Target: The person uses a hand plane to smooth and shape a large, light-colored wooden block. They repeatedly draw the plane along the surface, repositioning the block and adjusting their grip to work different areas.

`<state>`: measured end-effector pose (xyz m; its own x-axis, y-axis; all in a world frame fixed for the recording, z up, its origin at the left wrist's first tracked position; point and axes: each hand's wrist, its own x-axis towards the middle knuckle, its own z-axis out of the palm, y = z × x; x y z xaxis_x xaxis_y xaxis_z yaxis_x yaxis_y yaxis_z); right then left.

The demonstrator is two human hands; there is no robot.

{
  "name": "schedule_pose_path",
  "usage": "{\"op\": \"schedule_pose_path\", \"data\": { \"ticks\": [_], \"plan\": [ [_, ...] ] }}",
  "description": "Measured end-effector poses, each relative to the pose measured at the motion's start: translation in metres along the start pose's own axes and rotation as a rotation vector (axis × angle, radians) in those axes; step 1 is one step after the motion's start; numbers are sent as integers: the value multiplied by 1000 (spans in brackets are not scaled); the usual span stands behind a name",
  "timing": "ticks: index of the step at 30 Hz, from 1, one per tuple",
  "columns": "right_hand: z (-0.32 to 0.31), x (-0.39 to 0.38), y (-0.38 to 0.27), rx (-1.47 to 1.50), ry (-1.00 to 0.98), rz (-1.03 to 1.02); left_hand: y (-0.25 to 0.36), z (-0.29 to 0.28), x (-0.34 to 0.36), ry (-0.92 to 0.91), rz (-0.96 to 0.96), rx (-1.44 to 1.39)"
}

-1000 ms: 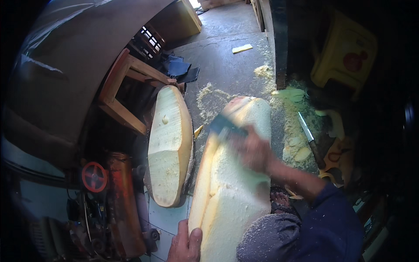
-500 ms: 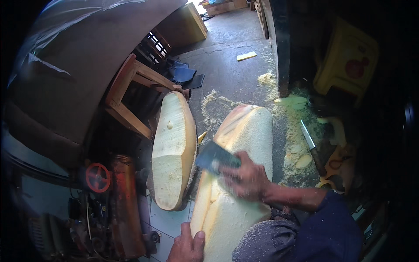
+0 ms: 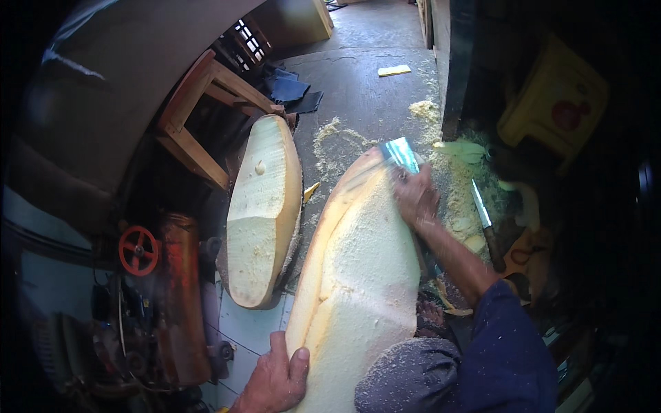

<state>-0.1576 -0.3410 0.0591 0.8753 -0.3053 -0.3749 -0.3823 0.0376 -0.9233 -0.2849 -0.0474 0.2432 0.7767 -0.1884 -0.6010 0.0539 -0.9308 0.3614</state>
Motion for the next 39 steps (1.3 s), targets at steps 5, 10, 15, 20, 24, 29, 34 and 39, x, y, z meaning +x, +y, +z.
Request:
{"op": "schedule_pose_path", "data": {
  "ticks": [5, 10, 15, 20, 24, 29, 34, 39],
  "plan": [
    [14, -44, -2, -535, -45, -522, 14, -11, -1, -44, -17, -25],
    [9, -9, -23, -440, 142, -32, 10, -10, 1, -46, -53, -16],
    [9, -14, -28, -530, 62, -426, 8, -11, -1, -52, -38, -41],
    [27, -39, -28, -602, 1, -491, 5, -10, 0, -38, -22, -54],
    [32, -48, -34, -291, -250, -257, -3, -9, 5, -88, -66, -79],
    [41, -49, -22, -599, -84, -718, -11, -2, 5, -47, -30, -82],
    [24, -2, -21, -489, 134, -249, -15, 2, 4, -27, 27, -47],
    [33, -13, -8, -567, 147, -965, -31, 19, 3, 52, 106, -108]
  ]
}}
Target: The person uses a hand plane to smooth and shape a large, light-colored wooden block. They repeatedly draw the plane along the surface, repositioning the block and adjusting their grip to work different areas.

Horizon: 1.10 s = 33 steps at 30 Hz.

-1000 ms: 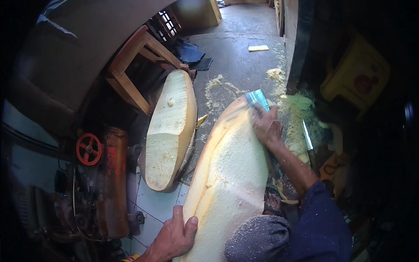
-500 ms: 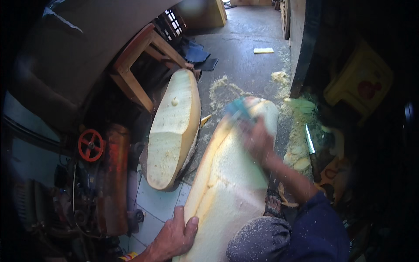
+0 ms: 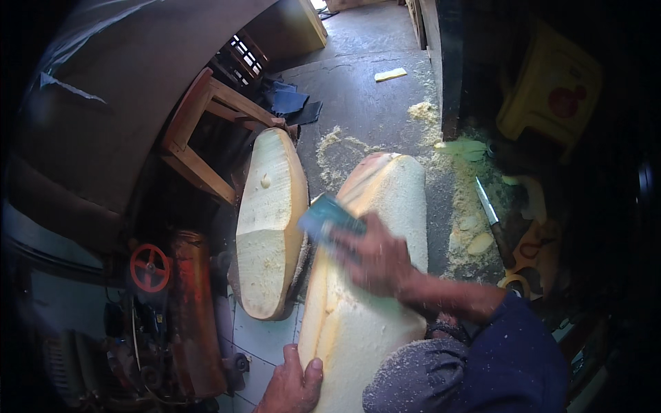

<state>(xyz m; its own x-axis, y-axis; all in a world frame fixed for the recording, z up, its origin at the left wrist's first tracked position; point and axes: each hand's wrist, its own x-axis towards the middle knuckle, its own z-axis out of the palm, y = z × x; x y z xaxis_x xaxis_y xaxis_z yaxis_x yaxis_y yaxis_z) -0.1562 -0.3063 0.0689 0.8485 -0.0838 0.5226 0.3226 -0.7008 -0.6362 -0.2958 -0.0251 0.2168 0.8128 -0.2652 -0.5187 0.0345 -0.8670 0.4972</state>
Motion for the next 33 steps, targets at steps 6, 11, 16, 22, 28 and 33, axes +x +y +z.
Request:
{"op": "schedule_pose_path", "data": {
  "ticks": [6, 11, 16, 22, 28, 33],
  "plan": [
    [-11, 31, 25, 343, -252, 923, -7, 13, -2, 50, 17, -13],
    [1, 9, 4, 29, -50, 39, 8, -4, 0, -68, -120, 100],
    [-4, 24, 19, 318, -238, 714, 13, -9, 2, -124, -209, 84],
    [6, 6, 38, -41, -163, 188, 8, -7, 4, -115, -172, 57],
    [14, -5, 33, -269, -46, -334, 5, -7, 7, -107, -182, 52],
    [7, 8, 53, 181, -348, 818, 3, -7, 9, -158, -234, -15]
  ]
}}
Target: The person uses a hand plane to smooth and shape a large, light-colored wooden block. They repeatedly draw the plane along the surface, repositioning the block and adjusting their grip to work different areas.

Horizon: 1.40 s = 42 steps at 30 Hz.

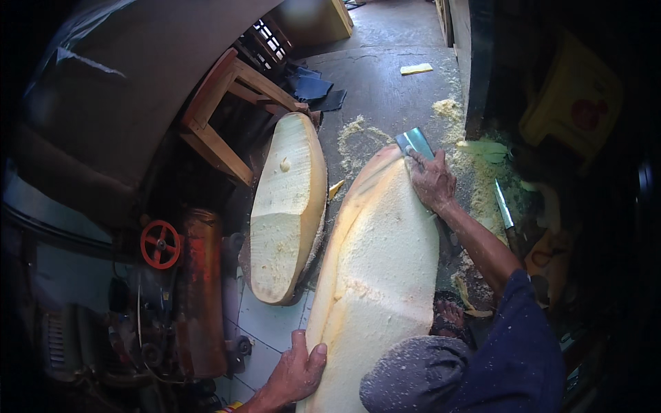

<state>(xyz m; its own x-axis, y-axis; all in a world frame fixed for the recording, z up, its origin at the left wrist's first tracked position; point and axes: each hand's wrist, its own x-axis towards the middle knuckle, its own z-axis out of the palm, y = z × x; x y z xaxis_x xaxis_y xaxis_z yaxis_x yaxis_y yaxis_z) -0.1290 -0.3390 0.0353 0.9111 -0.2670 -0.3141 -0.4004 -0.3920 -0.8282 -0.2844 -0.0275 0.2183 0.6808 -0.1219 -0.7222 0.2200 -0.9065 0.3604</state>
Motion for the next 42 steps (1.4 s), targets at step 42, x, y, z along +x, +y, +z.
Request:
{"op": "schedule_pose_path", "data": {
  "ticks": [42],
  "plan": [
    [24, -42, 28, -284, 355, -912, -21, 8, 8, 7, 12, 24]
  ]
}}
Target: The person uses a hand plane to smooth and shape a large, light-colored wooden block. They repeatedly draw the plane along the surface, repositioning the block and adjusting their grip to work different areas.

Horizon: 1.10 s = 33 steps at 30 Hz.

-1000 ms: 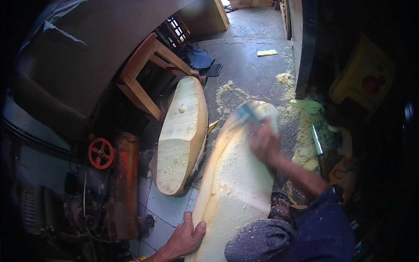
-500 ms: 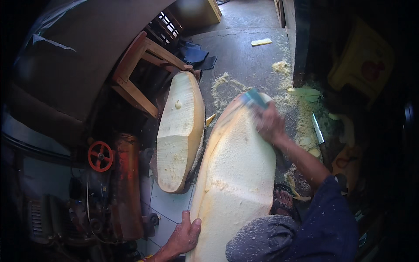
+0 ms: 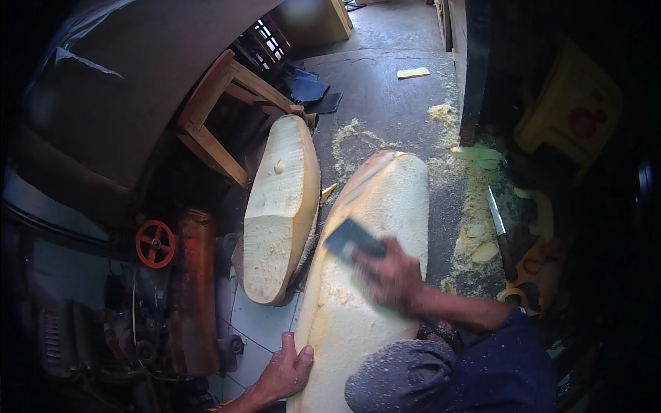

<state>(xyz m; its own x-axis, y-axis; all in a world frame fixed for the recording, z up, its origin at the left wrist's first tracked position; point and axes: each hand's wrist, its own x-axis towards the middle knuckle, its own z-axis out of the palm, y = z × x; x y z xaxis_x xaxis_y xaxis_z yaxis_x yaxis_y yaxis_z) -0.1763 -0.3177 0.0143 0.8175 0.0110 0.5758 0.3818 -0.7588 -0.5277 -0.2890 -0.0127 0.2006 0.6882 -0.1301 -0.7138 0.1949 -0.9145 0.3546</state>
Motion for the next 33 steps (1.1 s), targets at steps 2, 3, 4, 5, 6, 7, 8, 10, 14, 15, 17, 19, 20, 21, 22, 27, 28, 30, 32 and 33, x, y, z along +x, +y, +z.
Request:
{"op": "schedule_pose_path", "data": {
  "ticks": [2, 3, 4, 5, 6, 7, 8, 10, 14, 15, 17, 19, 20, 21, 22, 27, 28, 30, 32, 33],
  "plan": [
    [-11, -2, -13, 102, -94, -107, 5, -1, -1, -5, 17, -21],
    [-13, 3, -9, 26, -204, 166, 8, -2, -1, -15, 38, -43],
    [-15, 12, -3, -38, -247, 382, 10, -2, -2, 0, 35, -65],
    [-14, 10, -2, -26, -252, 435, 11, -2, -3, -8, 31, -28],
    [-13, 9, -2, -20, -201, 478, 12, -1, -4, -30, 59, -26],
    [-19, 6, -15, 15, -238, 397, 13, -1, -4, -21, 61, -17],
    [-21, 1, -26, 58, -318, 309, 14, -1, -5, -4, 77, -12],
    [-21, -6, -30, 141, -156, 52, 14, 0, -5, -17, 62, -30],
    [-26, 5, -23, 10, -239, 381, 13, 2, -6, -48, 57, -62],
    [-23, 2, -23, -5, -213, 398, 13, 2, -7, -56, 69, -31],
    [-24, -8, -31, 215, -273, 274, 12, 3, -9, -35, 69, -7],
    [-25, -9, -29, 181, -231, 25, 13, 3, -11, -28, 65, -22],
    [-25, -5, -18, 148, -307, -10, 14, 3, -11, -32, 58, -48],
    [-27, 5, -6, 78, -293, 274, 14, 3, -12, -49, 51, -37],
    [-28, 13, 3, 0, -265, 534, 15, 3, -12, -63, 40, -37],
    [-17, -1, 9, 37, -241, 332, 13, 5, -11, -17, 88, -47],
    [-18, -1, 9, 7, -252, 263, 14, 5, -10, -22, 76, -43],
    [-19, 0, 9, -78, -315, 146, 14, 4, -10, -36, 10, -20],
    [-20, 0, 8, -58, -272, 531, 14, 4, -9, -60, 40, -54],
    [-21, 0, 7, -41, -266, 650, 15, 3, -8, -80, 2, -73]
  ]
}}
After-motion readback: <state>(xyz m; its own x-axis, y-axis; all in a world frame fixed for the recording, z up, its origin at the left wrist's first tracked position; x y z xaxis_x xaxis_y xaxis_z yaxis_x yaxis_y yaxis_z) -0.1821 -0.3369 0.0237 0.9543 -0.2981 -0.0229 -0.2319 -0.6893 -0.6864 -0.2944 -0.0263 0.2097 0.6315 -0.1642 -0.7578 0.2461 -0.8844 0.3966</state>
